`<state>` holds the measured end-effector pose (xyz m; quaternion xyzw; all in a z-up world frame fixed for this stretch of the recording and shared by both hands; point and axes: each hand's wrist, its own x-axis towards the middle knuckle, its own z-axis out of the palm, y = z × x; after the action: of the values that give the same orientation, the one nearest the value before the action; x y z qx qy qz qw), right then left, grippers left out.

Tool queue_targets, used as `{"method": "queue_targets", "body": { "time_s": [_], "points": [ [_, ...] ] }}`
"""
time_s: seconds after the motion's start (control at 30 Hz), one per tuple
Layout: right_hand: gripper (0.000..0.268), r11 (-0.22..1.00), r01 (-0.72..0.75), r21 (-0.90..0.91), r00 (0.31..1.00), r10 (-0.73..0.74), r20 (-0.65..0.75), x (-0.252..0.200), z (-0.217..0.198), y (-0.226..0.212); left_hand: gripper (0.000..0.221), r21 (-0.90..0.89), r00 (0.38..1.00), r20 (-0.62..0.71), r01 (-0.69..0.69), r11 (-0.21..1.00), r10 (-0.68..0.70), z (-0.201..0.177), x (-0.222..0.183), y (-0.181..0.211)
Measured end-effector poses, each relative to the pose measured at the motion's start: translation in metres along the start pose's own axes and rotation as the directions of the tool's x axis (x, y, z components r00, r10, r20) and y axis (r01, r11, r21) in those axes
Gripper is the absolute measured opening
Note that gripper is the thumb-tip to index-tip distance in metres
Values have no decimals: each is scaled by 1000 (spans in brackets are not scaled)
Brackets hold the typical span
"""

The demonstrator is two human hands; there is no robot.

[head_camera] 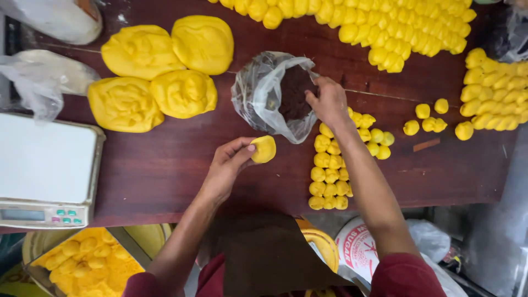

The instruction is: Stuffing yellow dough balls with a dark brown filling and arranging them in organized rows on a workbench.

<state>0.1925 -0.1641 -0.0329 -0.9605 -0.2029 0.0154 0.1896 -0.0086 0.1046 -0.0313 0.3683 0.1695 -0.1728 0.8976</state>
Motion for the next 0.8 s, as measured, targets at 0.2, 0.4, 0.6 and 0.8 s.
{"method": "queue_targets", "body": {
  "time_s": [0.2, 0.4, 0.6, 0.8],
  "points": [
    [22, 1000, 22, 2, 998, -22, -53, 0, 0, 3, 25, 85, 987, -87, -131, 988, 139, -14, -31, 18],
    [15, 733, -245, 635, 969, 196, 148, -5, 4, 36, 26, -25, 964, -181, -203, 979, 195, -26, -76, -3],
    [23, 596, -229, 770, 973, 142, 180, -13, 11, 52, 26, -164, 962, -222, -198, 966, 159, -2, -90, -24],
    [51, 812, -192, 551, 970, 72, 233, -20, -17, 30, 22, -182, 972, -156, -205, 962, 178, -3, -75, -30]
  ]
}}
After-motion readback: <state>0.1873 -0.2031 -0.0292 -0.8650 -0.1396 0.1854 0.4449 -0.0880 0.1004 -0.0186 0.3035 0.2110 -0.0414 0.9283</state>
